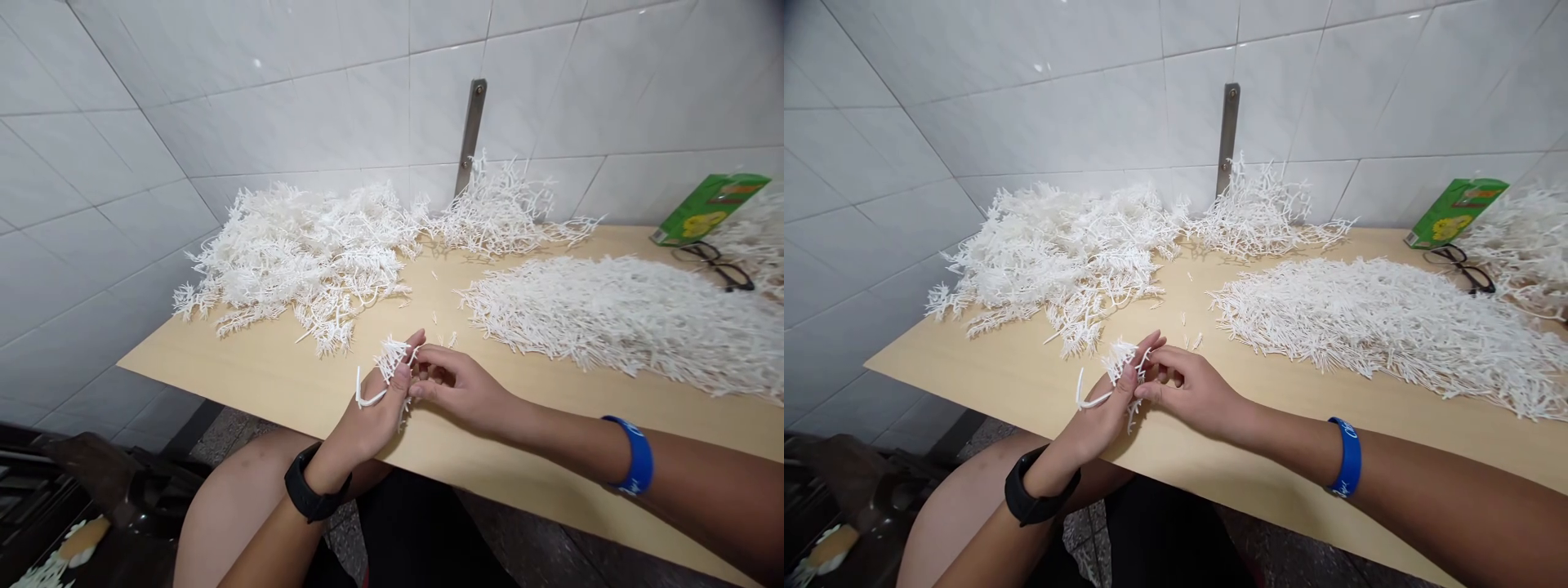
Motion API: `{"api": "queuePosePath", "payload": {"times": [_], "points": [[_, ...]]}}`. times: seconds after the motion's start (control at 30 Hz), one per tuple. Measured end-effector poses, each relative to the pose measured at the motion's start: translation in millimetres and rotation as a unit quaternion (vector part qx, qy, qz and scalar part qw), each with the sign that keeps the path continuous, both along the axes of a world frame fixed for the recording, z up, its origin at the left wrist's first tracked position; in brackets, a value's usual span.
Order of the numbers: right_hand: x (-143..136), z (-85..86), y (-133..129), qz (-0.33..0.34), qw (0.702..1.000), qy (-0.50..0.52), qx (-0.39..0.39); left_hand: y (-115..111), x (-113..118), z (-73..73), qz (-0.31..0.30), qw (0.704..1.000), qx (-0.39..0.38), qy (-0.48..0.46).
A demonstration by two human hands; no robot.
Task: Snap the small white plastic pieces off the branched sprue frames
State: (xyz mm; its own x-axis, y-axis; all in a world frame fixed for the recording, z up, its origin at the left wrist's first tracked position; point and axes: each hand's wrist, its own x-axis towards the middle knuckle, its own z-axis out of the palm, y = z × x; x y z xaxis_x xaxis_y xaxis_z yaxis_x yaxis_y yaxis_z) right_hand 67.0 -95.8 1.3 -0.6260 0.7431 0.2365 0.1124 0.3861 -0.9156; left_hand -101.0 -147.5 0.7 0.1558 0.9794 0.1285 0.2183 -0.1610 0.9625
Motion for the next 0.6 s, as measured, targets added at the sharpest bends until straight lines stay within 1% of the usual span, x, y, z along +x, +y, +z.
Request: {"api": "queuePosePath", "payload": {"times": [0.1, 0.2, 0.3, 0.37, 0.43, 0.5, 0.53, 0.57, 0.6], "points": [[-1, -2.9, 3, 0.024, 0.998, -0.007, -0.062, -2, -1, 1.6, -0.023, 1.0, 0.0, 0.009], [0, -2.0, 4, 0.046, 0.997, -0.012, -0.067, -2, 0, 3.5, -0.022, 1.0, -0.006, 0.007], [1, 1.2, 0, 0.037, 0.997, -0.022, -0.071, 1, -2, 3.4, 0.002, 0.999, -0.021, -0.025], [2, 3.0, -4, 0.049, 0.996, -0.023, -0.071, 4, -4, 1.8, 0.041, 0.997, -0.045, -0.053], [3, 3.6, -8, 0.082, 0.996, -0.016, -0.026, 8, -8, -0.1, 0.106, 0.984, -0.078, -0.121], [4, 2.2, -9, 0.103, 0.993, -0.009, 0.053, 10, -11, -0.8, 0.166, 0.957, -0.1, -0.215], [5, 0.6, -8, 0.098, 0.99, -0.011, 0.097, 11, -11, -0.5, 0.178, 0.946, -0.101, -0.249], [6, -1.6, -5, 0.084, 0.987, -0.022, 0.139, 12, -11, 0.0, 0.175, 0.943, -0.099, -0.265], [7, -4.2, -2, 0.06, 0.982, -0.043, 0.177, 12, -10, 0.7, 0.162, 0.946, -0.096, -0.263]]}}
